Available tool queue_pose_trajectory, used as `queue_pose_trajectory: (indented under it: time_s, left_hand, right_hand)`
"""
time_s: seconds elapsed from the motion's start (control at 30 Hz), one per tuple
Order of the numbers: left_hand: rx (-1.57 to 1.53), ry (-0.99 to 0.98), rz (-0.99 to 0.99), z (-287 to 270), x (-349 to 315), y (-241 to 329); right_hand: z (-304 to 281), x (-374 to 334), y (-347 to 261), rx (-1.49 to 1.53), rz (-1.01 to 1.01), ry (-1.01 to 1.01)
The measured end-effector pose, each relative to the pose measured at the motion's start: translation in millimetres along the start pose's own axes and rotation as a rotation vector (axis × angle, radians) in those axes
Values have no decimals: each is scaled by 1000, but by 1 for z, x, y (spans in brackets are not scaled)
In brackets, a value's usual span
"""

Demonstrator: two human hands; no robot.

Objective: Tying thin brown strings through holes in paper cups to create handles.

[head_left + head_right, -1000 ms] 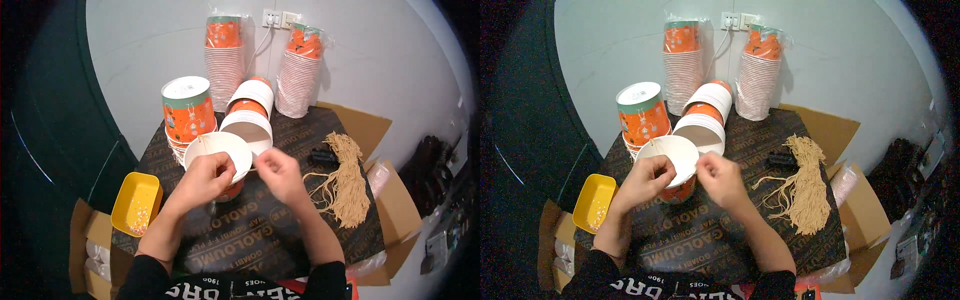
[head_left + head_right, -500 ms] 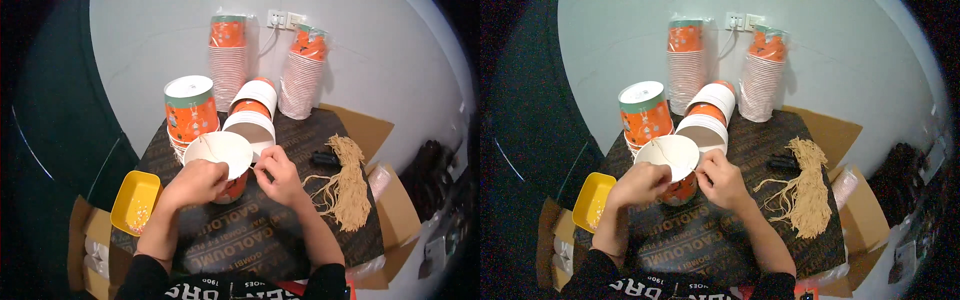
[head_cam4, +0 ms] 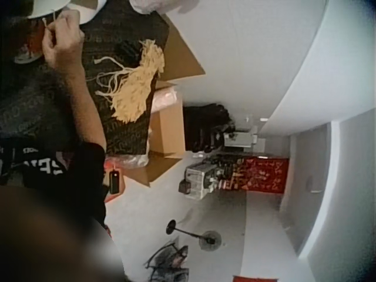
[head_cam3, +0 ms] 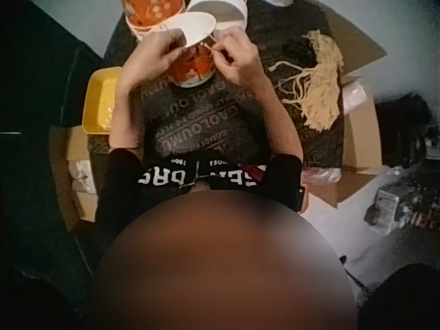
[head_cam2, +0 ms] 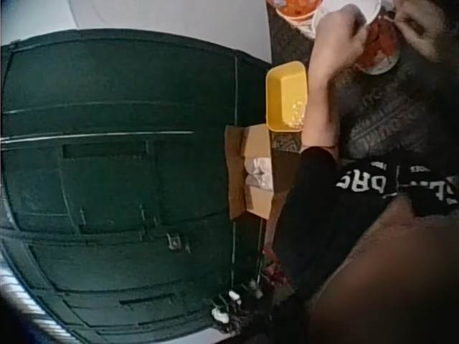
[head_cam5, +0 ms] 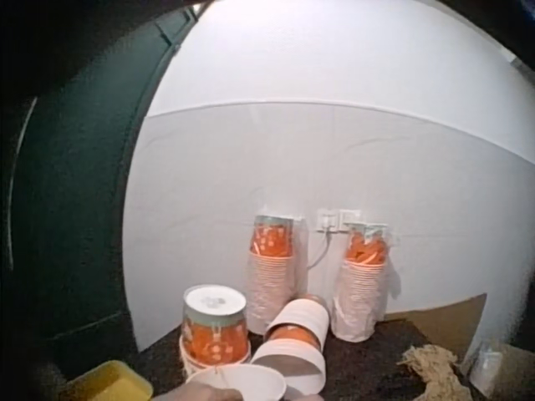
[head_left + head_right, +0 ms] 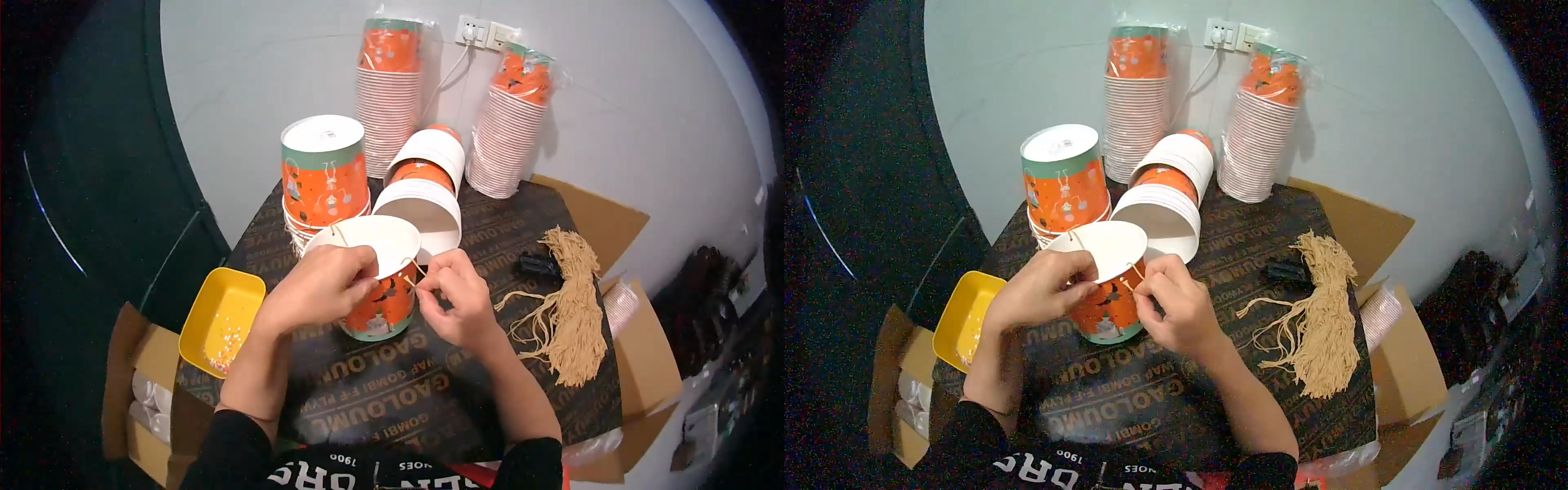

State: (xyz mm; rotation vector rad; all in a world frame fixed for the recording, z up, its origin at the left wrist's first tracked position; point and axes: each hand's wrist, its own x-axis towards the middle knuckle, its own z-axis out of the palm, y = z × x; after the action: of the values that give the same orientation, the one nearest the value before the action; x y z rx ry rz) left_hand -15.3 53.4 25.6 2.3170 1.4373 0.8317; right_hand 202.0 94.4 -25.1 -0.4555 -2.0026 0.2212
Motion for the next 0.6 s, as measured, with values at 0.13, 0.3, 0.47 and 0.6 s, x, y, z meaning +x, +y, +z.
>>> queue_pose_trajectory:
  time_s: [0.13, 0.3, 0.47, 0.6]
  left_hand:
    - [4, -7, -13, 1, 0, 2]
    - [-3, -12, -2, 3, 0, 2]
    - [-5, -22, -8, 3, 0, 3]
    - [4, -20, 13, 4, 0, 2]
  right_hand:
    - [1, 1, 2, -25, -45, -4]
    - [1, 1, 3, -34, -56, -12]
    - [1, 1, 3, -52, -55, -16]
    - [1, 1, 2, -65, -50, -20]
